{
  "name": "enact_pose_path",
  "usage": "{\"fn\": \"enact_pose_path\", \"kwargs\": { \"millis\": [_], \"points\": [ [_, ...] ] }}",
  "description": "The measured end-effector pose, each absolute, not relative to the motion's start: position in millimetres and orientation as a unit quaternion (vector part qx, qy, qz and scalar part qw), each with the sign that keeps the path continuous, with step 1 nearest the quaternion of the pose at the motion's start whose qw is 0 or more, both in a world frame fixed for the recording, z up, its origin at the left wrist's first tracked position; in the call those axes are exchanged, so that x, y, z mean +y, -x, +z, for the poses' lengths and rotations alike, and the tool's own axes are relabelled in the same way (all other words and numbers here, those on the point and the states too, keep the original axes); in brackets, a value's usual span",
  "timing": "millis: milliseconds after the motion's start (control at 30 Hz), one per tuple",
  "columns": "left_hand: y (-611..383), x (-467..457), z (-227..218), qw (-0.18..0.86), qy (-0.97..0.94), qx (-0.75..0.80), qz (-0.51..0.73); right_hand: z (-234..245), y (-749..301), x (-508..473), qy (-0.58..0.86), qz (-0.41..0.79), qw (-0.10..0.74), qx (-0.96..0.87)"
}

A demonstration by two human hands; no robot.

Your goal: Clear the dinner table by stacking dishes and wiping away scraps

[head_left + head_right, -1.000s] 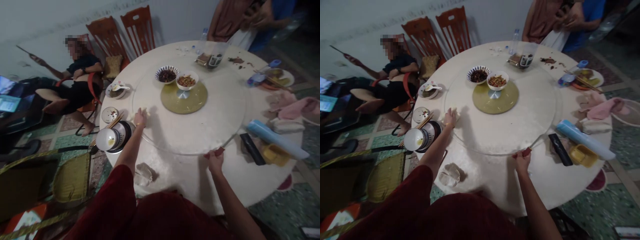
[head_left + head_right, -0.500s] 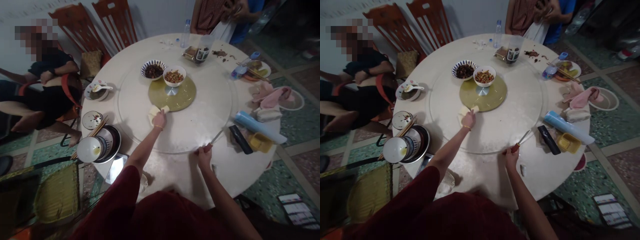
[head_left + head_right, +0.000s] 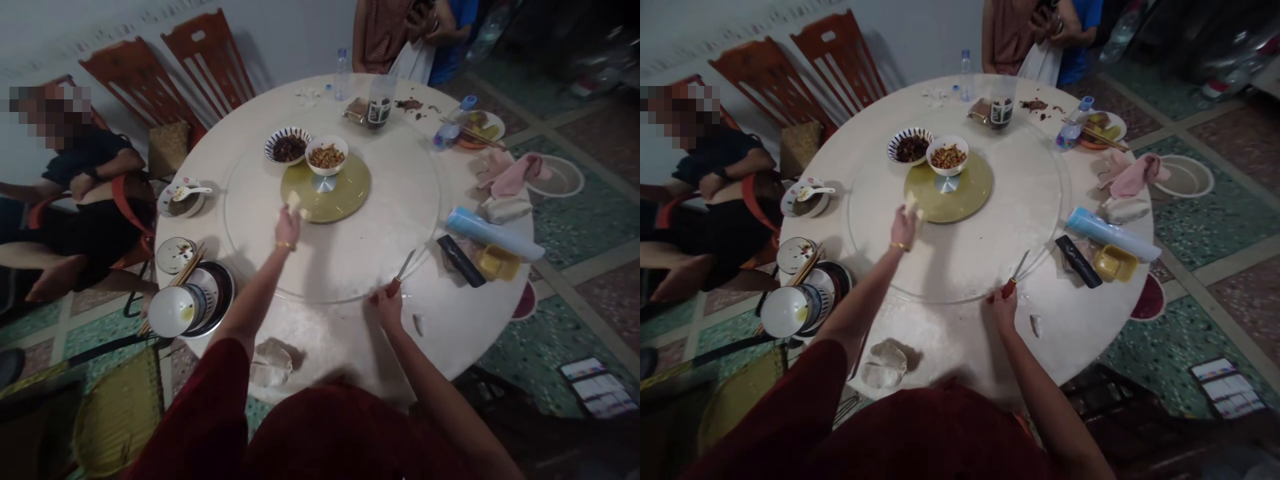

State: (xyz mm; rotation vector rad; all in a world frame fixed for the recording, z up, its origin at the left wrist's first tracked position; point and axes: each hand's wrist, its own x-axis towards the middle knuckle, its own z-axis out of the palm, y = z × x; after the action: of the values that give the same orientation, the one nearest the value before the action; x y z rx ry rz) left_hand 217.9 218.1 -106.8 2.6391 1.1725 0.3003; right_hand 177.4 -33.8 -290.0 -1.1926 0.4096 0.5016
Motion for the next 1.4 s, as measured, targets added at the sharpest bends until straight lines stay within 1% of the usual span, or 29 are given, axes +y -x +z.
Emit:
{"fn": "enact_pose_path", "kwargs": {
  "millis": [67, 133, 233, 300, 400, 467, 567, 633, 700, 733, 767, 800, 833, 867, 933, 1000, 1067, 1167, 1233, 1300, 1400],
  "points": [
    [-251, 257, -95, 0.086, -0.877, 0.462, 0.100, -284, -174, -31, 0.552, 0.230, 0.778, 0.194],
    [-276, 268, -108, 0.066, -0.870, 0.482, 0.086, -281, -171, -28, 0.543, 0.223, 0.784, 0.203],
    [-298, 236, -154, 0.063, -0.895, 0.437, 0.060, -280, -169, -24, 0.532, 0.216, 0.791, 0.211],
    [-299, 197, -187, 0.072, -0.931, 0.358, 0.023, -282, -169, -24, 0.531, 0.214, 0.792, 0.211],
    [-277, 136, -218, 0.077, -0.980, 0.168, -0.067, -286, -172, -27, 0.535, 0.215, 0.789, 0.211],
    [-243, 103, -224, 0.086, -0.985, 0.094, -0.117, -287, -174, -30, 0.537, 0.225, 0.785, 0.213],
    [-179, 79, -220, 0.107, -0.977, 0.053, -0.177, -288, -174, -33, 0.550, 0.216, 0.786, 0.181],
    [-147, 86, -210, 0.167, -0.960, 0.054, -0.217, -288, -171, -34, 0.559, 0.205, 0.788, 0.155],
    [-139, 115, -191, 0.253, -0.941, 0.107, -0.196, -288, -165, -33, 0.555, 0.222, 0.787, 0.153],
    [-145, 137, -178, 0.284, -0.934, 0.156, -0.152, -287, -162, -33, 0.551, 0.239, 0.783, 0.159],
    [-156, 162, -163, 0.291, -0.929, 0.216, -0.080, -287, -160, -33, 0.549, 0.254, 0.779, 0.165],
    [-173, 190, -146, 0.262, -0.927, 0.269, 0.001, -288, -159, -34, 0.550, 0.260, 0.775, 0.169],
    [-191, 219, -129, 0.205, -0.921, 0.326, 0.066, -288, -159, -36, 0.551, 0.259, 0.774, 0.173],
    [-210, 247, -113, 0.134, -0.906, 0.387, 0.103, -290, -161, -39, 0.554, 0.252, 0.774, 0.177],
    [-246, 295, -87, 0.086, -0.882, 0.442, 0.140, -296, -171, -45, 0.559, 0.232, 0.774, 0.188],
    [-276, 325, -76, 0.069, -0.856, 0.489, 0.150, -304, -184, -48, 0.566, 0.216, 0.771, 0.195],
    [-306, 334, -85, 0.068, -0.836, 0.526, 0.144, -312, -195, -49, 0.580, 0.204, 0.763, 0.197],
    [-351, 313, -122, 0.078, -0.843, 0.518, 0.122, -321, -200, -47, 0.601, 0.190, 0.752, 0.195],
    [-374, 284, -151, 0.072, -0.870, 0.476, 0.106, -321, -197, -45, 0.612, 0.189, 0.743, 0.194],
    [-384, 250, -177, 0.043, -0.908, 0.411, 0.076, -318, -194, -44, 0.616, 0.189, 0.741, 0.190],
    [-367, 199, -202, 0.025, -0.958, 0.286, 0.017, -309, -193, -44, 0.613, 0.189, 0.745, 0.183]
  ]
}}
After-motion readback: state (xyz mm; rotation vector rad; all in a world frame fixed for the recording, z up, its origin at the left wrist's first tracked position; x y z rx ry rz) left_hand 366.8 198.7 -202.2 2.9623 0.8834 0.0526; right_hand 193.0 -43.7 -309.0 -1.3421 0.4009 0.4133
